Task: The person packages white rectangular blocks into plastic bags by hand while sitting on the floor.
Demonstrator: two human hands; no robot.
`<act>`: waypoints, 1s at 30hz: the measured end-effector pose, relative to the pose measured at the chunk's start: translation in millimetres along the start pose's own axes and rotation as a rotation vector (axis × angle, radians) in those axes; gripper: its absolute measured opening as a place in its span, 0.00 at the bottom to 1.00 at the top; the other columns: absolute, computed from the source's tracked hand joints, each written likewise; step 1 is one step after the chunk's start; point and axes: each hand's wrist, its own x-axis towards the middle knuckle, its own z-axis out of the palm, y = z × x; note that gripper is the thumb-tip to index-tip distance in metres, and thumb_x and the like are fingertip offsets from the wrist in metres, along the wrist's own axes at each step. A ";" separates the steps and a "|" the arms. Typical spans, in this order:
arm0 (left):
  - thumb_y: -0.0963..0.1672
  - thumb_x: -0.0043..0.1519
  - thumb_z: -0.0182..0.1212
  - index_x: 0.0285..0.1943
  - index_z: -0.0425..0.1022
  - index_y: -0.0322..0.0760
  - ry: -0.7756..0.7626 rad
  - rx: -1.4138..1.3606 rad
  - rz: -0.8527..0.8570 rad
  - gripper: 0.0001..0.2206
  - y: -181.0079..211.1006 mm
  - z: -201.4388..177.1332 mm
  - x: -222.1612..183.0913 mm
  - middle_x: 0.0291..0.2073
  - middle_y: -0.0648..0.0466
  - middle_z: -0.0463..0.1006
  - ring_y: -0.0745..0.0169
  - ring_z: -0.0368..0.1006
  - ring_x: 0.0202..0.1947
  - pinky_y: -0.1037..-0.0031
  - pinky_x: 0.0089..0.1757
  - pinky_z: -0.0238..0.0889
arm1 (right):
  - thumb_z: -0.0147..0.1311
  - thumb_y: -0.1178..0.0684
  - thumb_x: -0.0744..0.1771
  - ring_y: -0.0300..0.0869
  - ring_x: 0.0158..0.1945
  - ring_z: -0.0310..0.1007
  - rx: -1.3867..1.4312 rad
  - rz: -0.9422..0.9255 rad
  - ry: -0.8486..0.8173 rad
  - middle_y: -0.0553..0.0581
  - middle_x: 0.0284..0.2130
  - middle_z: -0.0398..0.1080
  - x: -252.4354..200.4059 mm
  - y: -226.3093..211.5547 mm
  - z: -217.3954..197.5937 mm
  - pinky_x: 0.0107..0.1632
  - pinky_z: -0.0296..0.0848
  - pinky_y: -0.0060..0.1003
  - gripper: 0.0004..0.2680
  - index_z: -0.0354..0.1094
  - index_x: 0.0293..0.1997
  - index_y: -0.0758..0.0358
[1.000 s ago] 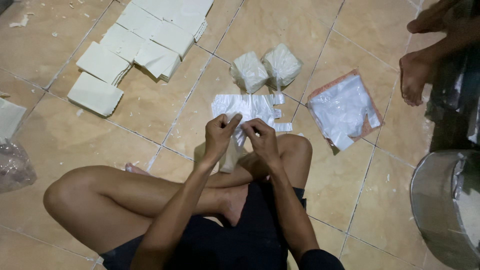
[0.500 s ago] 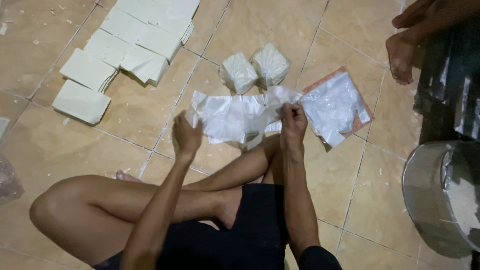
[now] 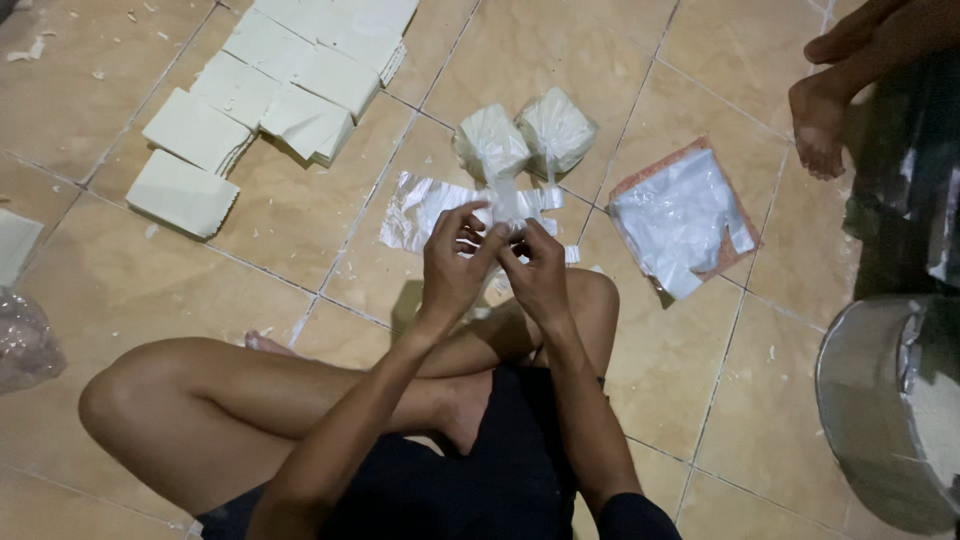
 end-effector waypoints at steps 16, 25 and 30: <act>0.45 0.53 0.59 0.29 0.73 0.39 -0.206 0.083 -0.160 0.06 -29.8 -15.4 6.7 0.22 0.54 0.73 0.65 0.72 0.26 0.76 0.29 0.66 | 0.59 0.58 0.59 0.39 0.17 0.60 -0.198 -0.123 -0.066 0.55 0.13 0.58 -10.5 19.6 5.4 0.24 0.61 0.32 0.10 0.59 0.18 0.63; 0.46 0.58 0.53 0.30 0.72 0.34 -0.162 -0.201 -0.371 0.10 -47.4 -16.0 8.7 0.24 0.49 0.73 0.65 0.69 0.29 0.77 0.32 0.68 | 0.48 0.56 0.65 0.35 0.18 0.57 0.125 0.167 -0.049 0.54 0.17 0.61 -15.4 57.2 -4.8 0.22 0.63 0.29 0.09 0.64 0.22 0.64; 0.45 0.58 0.53 0.34 0.72 0.32 -0.076 -0.150 -0.394 0.10 -53.6 -36.5 11.2 0.27 0.47 0.73 0.64 0.70 0.30 0.78 0.33 0.68 | 0.49 0.55 0.63 0.31 0.29 0.58 0.349 0.447 0.224 0.45 0.22 0.61 -5.9 39.6 -7.1 0.33 0.59 0.24 0.05 0.60 0.25 0.55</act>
